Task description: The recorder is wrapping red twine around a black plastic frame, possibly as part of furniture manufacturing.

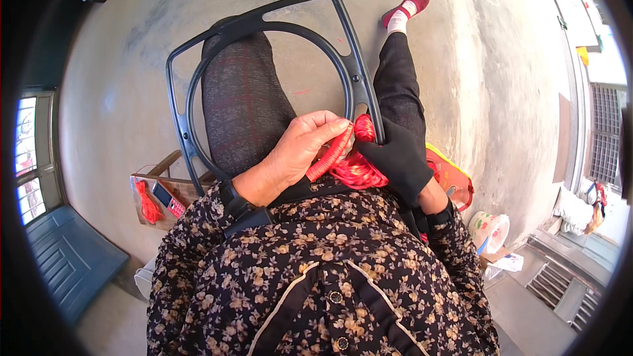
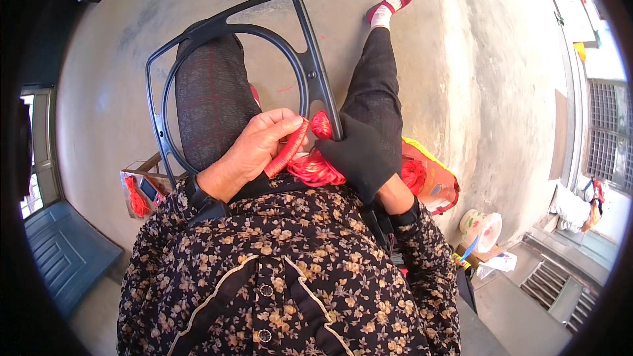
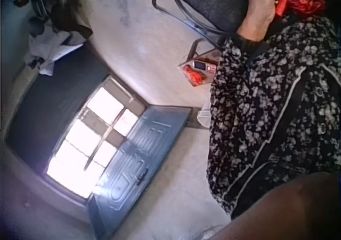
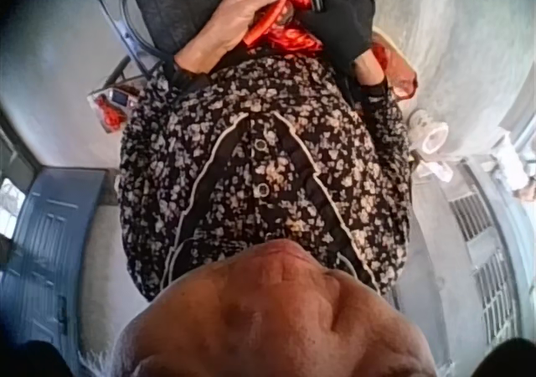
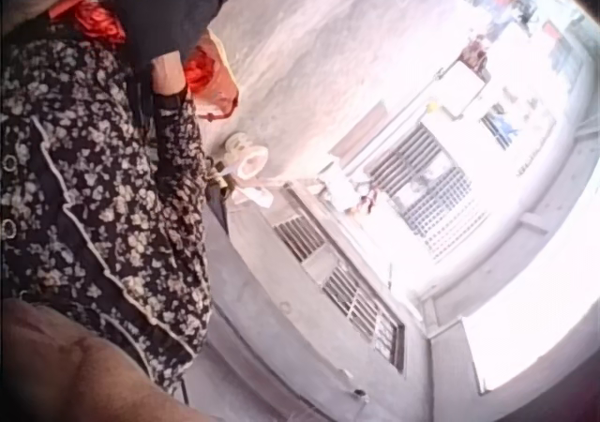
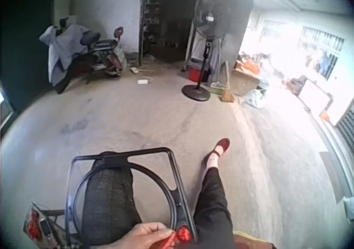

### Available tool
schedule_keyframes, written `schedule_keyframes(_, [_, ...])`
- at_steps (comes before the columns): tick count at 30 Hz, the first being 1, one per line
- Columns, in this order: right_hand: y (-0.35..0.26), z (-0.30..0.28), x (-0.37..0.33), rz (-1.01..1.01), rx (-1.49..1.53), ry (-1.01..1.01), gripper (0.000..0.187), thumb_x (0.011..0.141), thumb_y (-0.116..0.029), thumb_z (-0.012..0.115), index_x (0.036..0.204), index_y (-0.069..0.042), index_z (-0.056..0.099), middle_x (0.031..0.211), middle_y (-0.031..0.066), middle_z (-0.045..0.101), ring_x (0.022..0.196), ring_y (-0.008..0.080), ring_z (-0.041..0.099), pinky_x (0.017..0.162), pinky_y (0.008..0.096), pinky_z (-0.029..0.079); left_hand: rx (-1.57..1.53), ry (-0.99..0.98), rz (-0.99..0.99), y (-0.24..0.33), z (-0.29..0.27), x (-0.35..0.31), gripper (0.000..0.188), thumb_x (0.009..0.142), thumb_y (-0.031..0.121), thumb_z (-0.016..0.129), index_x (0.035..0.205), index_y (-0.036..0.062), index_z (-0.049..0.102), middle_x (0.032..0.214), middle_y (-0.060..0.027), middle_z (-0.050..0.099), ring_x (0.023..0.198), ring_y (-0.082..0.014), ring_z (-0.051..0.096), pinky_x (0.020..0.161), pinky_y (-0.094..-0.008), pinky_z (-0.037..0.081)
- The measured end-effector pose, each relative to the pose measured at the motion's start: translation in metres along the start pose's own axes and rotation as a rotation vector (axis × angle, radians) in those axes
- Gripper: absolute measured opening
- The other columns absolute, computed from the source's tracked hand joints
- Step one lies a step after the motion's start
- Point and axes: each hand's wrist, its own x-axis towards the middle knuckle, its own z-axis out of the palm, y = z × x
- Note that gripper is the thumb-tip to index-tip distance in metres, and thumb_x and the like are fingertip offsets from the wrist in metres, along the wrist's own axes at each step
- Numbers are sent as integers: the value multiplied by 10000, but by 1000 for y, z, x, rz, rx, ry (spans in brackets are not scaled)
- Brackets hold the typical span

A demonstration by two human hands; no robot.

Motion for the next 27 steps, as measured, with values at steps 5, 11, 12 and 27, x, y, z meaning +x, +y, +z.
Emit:
schedule_keyframes(5, [25, 4, -4, 177, 1343, -343, 309, 920, -266, 497, 1132, -44, 535, 1028, 89, 607, 931, 147, 583, 857, 295, 448, -2, -5, -21, 1, -1, 1, 208, 925, 208, 537, 900, 6, 577, 764, -72, 610, 620, -107, 577, 561, -226, 484])
schedule_keyframes(11, [67, -17, 2, 82, 1446, -50, 292, 918, -293, 492, 1086, -58, 533, 984, 94, 600, 895, 178, 590, 823, 311, 471, -94, -53, -51, 3, 0, -1, 191, 934, 218, 515, 904, 30, 537, 775, -96, 612, 630, -154, 604, 569, -263, 506])
schedule_keyframes(12, [70, -26, -1, -28, 1481, 95, 302, 915, -301, 496, 1089, -57, 535, 966, 87, 600, 883, 177, 590, 806, 308, 480, -85, -34, -39, 3, -1, -1, 191, 932, 219, 517, 908, 31, 538, 780, -99, 613, 629, -154, 603, 570, -266, 507])
schedule_keyframes(27, [195, -120, -20, -194, 1320, 789, 399, 880, -250, 558, 1178, 12, 510, 1070, 145, 595, 969, 252, 594, 885, 372, 458, -80, 73, 25, 14, 1, -2, 159, 907, 190, 549, 905, 33, 570, 722, -119, 624, 553, -174, 619, 487, -276, 527])
